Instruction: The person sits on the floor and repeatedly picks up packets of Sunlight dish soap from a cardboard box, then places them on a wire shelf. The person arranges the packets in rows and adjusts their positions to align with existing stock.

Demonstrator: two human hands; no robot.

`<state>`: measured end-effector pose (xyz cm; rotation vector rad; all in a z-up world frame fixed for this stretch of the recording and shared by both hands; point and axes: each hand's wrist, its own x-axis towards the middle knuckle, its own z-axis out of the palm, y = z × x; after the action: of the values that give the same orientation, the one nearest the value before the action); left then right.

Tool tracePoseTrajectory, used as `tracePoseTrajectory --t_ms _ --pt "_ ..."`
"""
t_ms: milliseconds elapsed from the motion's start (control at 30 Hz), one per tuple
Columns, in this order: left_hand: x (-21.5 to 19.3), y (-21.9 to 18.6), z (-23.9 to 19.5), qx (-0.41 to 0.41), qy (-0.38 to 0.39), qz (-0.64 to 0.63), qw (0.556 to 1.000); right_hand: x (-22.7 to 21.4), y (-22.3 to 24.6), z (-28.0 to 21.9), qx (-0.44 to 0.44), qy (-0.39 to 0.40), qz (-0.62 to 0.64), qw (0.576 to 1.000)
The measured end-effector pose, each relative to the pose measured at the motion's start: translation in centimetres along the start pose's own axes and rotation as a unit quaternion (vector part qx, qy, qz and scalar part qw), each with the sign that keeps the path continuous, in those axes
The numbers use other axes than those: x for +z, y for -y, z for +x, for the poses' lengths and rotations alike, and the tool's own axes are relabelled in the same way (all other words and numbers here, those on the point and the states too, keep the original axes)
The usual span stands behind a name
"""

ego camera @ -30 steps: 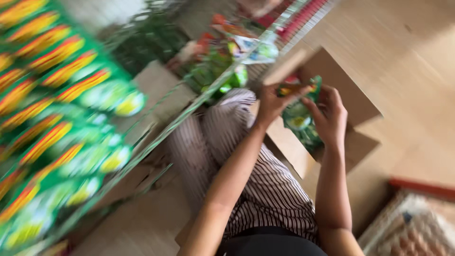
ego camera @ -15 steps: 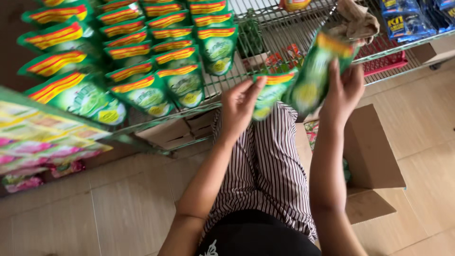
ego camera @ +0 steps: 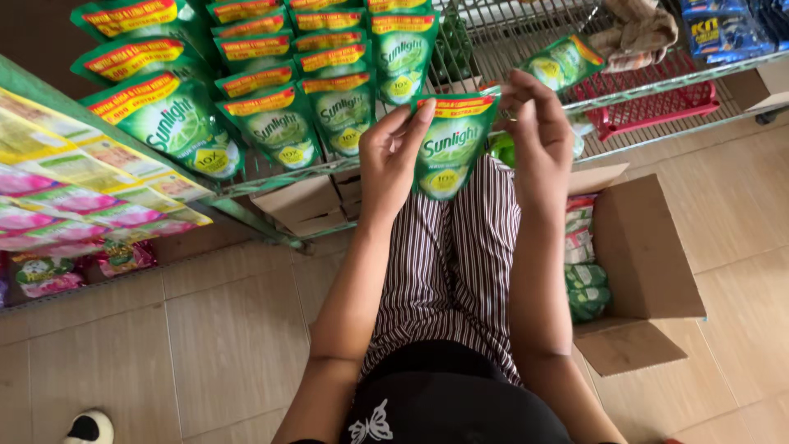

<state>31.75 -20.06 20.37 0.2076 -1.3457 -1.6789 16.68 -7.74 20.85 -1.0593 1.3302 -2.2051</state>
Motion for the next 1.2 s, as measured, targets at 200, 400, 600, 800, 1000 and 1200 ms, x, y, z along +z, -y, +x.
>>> tracePoseTrajectory --t_ms 200,400,600,800,1000,1200 --pt "-0.5 -0.6 -0.6 -0.014 0.049 0.013 0.999 1.0 0.8 -1.1 -0.019 -0.006 -0.048 0.999" --pt "-0.7 -0.6 -0.5 0.006 0.04 -0.005 0.999 0.9 0.1 -1.4 -0.033 0.007 -0.038 0.999" --pt "-1.0 0.5 -0.4 0.011 0.036 -0.008 0.999 0.4 -1.1 -2.1 0.133 0.159 -0.19 0.96" --pt "-0.8 -1.2 0.6 0.036 0.047 -0.041 0.997 2.0 -4.1 -2.2 0.145 0.104 -0.158 0.971" --pt "-2.6 -6.0 0.7 0.103 -0.017 0.065 0.992 2.5 -7.0 3.3 0.038 0.126 -0.222 0.966" --pt "-3.1 -7.6 -0.2 0.06 -0.043 0.075 0.994 4.2 -11.6 5.0 0.021 0.076 -0.356 0.931"
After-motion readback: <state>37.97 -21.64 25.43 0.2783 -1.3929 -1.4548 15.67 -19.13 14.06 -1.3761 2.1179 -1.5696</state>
